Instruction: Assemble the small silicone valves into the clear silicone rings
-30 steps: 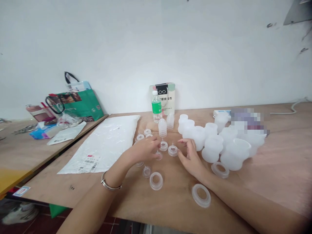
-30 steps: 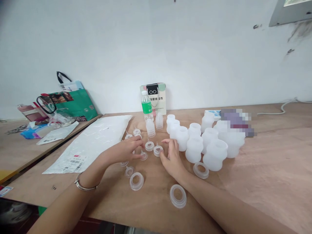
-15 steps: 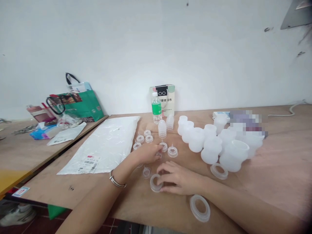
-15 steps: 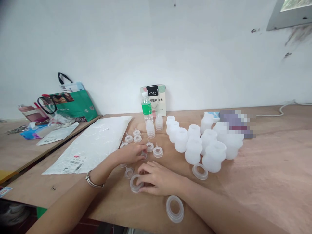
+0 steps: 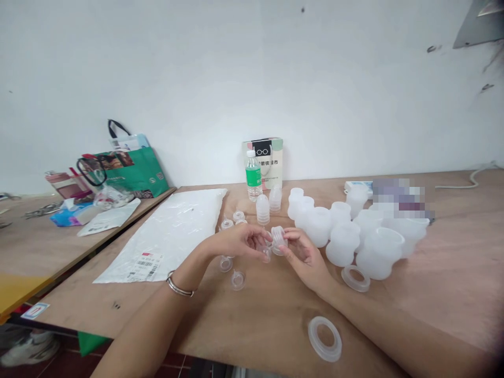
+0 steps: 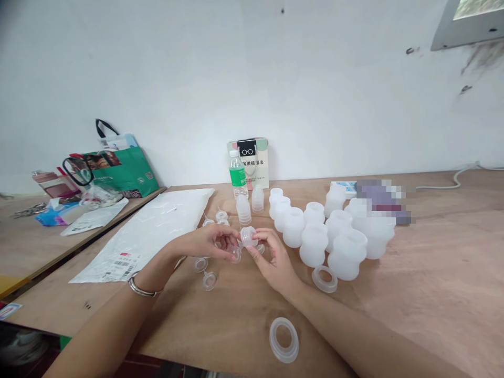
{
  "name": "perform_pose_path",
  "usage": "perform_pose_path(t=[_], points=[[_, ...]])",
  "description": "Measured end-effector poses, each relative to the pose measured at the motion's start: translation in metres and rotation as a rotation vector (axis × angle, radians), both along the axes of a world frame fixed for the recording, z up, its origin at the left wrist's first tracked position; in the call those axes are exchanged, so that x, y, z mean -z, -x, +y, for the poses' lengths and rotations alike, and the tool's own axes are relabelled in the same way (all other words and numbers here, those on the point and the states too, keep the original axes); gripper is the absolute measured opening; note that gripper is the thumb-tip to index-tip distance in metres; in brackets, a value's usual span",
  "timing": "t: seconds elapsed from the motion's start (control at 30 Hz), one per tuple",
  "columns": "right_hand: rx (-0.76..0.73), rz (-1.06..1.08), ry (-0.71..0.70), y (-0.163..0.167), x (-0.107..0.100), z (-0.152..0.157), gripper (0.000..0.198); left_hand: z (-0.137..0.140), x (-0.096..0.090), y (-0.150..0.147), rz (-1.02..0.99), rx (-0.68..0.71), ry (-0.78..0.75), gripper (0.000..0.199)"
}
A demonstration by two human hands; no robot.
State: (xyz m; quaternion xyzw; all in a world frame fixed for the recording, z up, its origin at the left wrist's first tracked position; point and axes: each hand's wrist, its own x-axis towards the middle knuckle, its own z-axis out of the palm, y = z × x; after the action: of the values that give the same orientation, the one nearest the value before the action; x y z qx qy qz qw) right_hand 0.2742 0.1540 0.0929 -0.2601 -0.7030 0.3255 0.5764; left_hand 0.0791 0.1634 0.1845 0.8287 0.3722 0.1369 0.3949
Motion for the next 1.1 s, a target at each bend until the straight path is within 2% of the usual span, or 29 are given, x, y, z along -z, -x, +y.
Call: perform_pose_path(t=[0.07,0.2,0.37,0.57,0.73,0.93,1.0,1.07,1.1], points=[[-0.065,-0.060,0.028,0.001,-0.001,-0.002,0.023,0.000,0.001,0.000,-0.068,0.004,0.086,0.040],[-0.145,-0.164,0.023,0.001,-0.004,-0.007,0.032,0.006,0.003,0.005,-0.189,-0.035,0.160,0.037],[-0.118,-0.218,-0.027,0.000,-0.006,-0.006,0.033,0.016,0.005,0.013,-0.279,-0.006,0.318,0.044],[-0.076,-0.139,-0.026,-0.001,-0.003,-0.005,0.035,0.016,0.020,0.001,-0.432,-0.002,0.371,0.038],[-0.195,0.052,0.114,0.003,-0.002,-0.006,0.030,0.015,0.028,-0.010,-0.561,0.020,0.310,0.034],[-0.109,0.129,0.039,0.005,-0.001,-0.003,0.028,0.015,0.031,-0.014,-0.600,-0.021,0.242,0.040],[-0.068,0.117,0.010,0.003,0.002,-0.001,0.028,0.011,0.030,-0.015,-0.558,-0.033,0.141,0.049],[-0.024,0.091,-0.014,0.002,0.004,0.001,0.028,0.007,0.027,-0.016,-0.506,-0.067,-0.054,0.059],[-0.007,0.074,-0.021,0.002,0.005,0.001,0.028,0.005,0.026,-0.017,-0.472,-0.078,-0.180,0.057]])
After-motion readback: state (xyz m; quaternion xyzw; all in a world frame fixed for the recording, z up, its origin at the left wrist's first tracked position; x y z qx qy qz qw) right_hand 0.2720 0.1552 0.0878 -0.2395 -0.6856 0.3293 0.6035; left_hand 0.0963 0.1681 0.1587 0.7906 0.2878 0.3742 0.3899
